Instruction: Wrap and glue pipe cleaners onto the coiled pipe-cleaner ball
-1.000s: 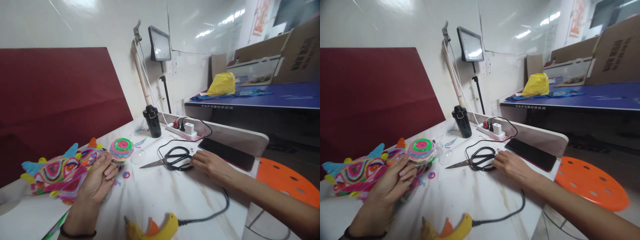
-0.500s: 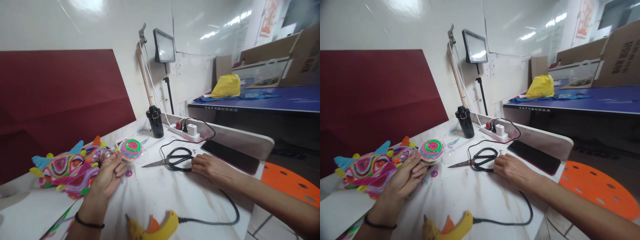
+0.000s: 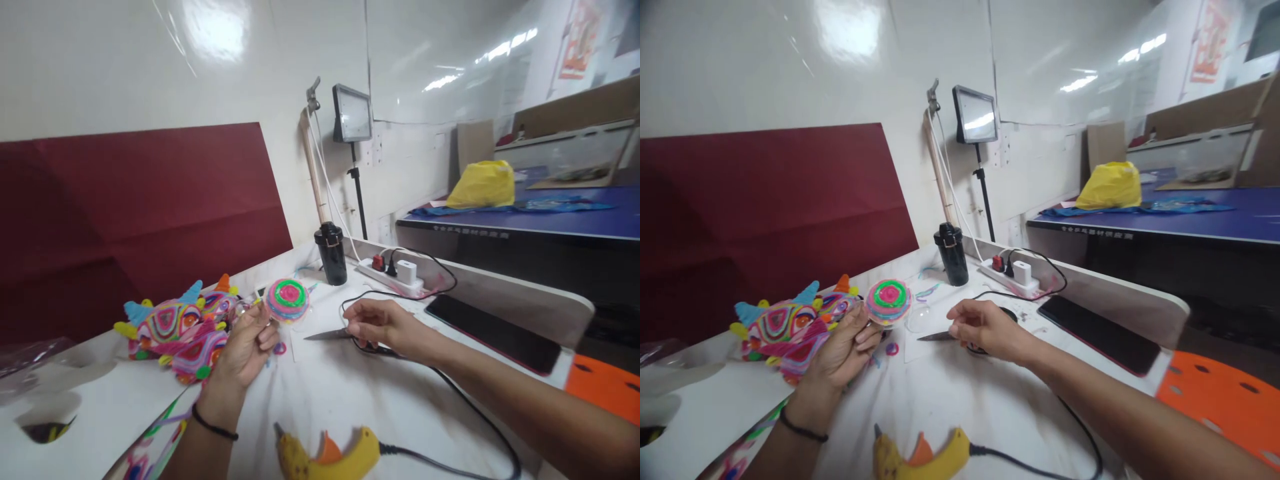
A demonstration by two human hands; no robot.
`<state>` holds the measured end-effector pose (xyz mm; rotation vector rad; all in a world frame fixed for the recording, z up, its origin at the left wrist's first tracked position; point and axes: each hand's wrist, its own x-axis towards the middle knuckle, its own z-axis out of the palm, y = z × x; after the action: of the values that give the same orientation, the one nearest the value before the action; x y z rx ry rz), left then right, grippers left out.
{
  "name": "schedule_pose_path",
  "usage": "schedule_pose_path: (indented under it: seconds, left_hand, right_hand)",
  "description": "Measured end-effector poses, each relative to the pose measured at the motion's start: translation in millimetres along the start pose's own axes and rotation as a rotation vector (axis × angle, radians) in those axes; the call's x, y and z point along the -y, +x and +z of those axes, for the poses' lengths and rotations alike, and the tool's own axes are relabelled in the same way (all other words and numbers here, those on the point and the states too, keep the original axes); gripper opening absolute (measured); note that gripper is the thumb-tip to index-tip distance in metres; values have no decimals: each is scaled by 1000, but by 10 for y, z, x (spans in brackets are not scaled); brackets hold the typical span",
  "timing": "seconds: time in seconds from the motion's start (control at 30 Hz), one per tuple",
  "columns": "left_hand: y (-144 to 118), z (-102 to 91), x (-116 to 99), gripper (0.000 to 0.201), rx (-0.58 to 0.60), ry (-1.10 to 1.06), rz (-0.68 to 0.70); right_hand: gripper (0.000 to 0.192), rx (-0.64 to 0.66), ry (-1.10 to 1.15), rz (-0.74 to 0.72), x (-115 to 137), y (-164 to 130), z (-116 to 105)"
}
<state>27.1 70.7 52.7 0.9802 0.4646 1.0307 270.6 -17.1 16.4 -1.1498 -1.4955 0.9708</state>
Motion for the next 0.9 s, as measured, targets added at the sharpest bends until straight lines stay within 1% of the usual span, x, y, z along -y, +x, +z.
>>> schedule_pose_path:
  seconds: [0.07, 0.13, 0.23, 0.3, 0.47, 0.57, 0.67, 0.73, 0.77, 0.83, 0.9]
  left_hand:
    - [-8, -5, 35, 36, 35, 6, -22]
    - [-15, -4, 82, 39, 49, 17, -42]
    - [-21, 10, 164, 43, 68, 29, -69]
    - [-20, 22, 216, 44, 81, 30, -85]
    - [0, 21, 329, 42, 87, 25, -116]
    - [29, -14, 380, 37, 61, 29, -118]
    - [66, -47, 388, 32, 27, 55, -102]
    - [84, -53, 362, 35, -17, 131, -34]
    - [87, -50, 344, 38, -46, 194, 26]
    - [83, -35, 310, 43, -95, 370, 172]
    - [65, -18, 295, 51, -100, 582, 283]
  right_hand:
    - [40, 20, 274, 94, 44, 122, 111]
    - [39, 64, 482, 152, 72, 207, 210]
    - [28, 156, 756, 137, 79, 271, 306]
    - [23, 180, 863, 100, 66, 288, 332]
    - [24, 168, 928, 67, 42, 283, 335]
    - [27, 173, 954, 52, 46, 264, 333]
    - [26, 150, 973, 49, 28, 252, 327]
    - [26, 120, 985, 55, -10, 257, 318]
    - [26, 104, 991, 60, -35, 262, 313]
    - [27, 74, 998, 77, -92, 275, 306]
    - [27, 55, 999, 100, -144, 282, 309]
